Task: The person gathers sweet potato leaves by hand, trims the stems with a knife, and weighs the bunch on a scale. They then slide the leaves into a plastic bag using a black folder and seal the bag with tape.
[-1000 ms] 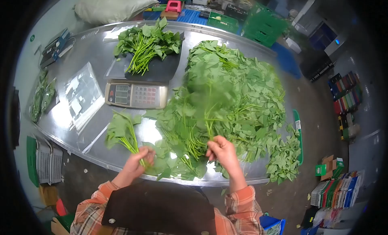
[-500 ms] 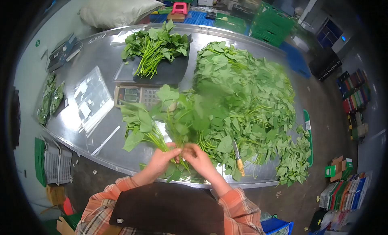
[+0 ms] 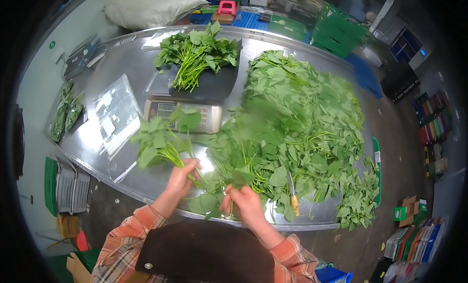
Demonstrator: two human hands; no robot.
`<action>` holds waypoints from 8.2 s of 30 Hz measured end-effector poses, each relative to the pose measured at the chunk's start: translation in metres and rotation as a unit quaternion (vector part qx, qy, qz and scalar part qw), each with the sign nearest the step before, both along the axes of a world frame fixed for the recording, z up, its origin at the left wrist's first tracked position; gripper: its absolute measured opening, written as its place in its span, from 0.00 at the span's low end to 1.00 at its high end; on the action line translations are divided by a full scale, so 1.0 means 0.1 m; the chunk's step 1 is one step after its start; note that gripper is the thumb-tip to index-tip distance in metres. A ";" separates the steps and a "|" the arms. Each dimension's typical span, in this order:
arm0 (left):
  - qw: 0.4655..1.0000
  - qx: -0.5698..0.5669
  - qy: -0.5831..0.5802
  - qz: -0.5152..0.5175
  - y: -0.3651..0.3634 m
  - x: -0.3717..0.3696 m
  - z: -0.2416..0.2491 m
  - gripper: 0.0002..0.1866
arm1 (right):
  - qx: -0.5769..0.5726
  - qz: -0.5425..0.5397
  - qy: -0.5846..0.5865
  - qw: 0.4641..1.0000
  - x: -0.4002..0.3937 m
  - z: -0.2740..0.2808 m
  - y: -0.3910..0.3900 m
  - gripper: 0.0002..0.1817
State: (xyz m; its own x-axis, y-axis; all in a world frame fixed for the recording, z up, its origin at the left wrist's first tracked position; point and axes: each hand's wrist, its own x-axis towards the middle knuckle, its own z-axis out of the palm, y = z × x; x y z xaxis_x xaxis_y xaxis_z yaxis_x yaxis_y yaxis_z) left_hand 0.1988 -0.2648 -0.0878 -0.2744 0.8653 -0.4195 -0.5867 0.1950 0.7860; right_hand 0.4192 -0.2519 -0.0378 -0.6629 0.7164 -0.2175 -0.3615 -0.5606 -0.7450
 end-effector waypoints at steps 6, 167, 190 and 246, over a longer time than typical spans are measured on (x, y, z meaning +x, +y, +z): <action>0.990 0.049 0.001 -0.134 -0.15 0.37 0.19 0.10 | 0.095 -0.027 -0.120 0.988 -0.42 -0.33 0.36 0.09; 0.517 0.222 0.692 -0.452 -1.34 -2.00 -0.06 0.07 | 0.631 0.262 -0.553 0.476 -2.54 -0.83 0.17 0.44; 0.699 0.054 0.590 -0.400 -1.04 -1.88 -0.04 0.15 | 0.573 0.331 -0.129 0.739 -1.84 -1.19 -0.05 0.20; 0.637 0.206 0.682 -0.296 -1.28 -2.87 -0.25 0.21 | 0.367 0.344 -0.479 0.720 -2.41 -0.11 -0.60 0.19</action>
State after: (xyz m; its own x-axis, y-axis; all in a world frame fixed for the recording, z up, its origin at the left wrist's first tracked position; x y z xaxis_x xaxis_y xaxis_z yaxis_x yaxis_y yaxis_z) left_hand -0.0883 -0.3923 -0.1125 0.2846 0.9460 0.1552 0.7759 -0.3224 0.5422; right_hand 0.1781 -0.3123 -0.0488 -0.7133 0.4455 -0.5410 0.6898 0.3098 -0.6544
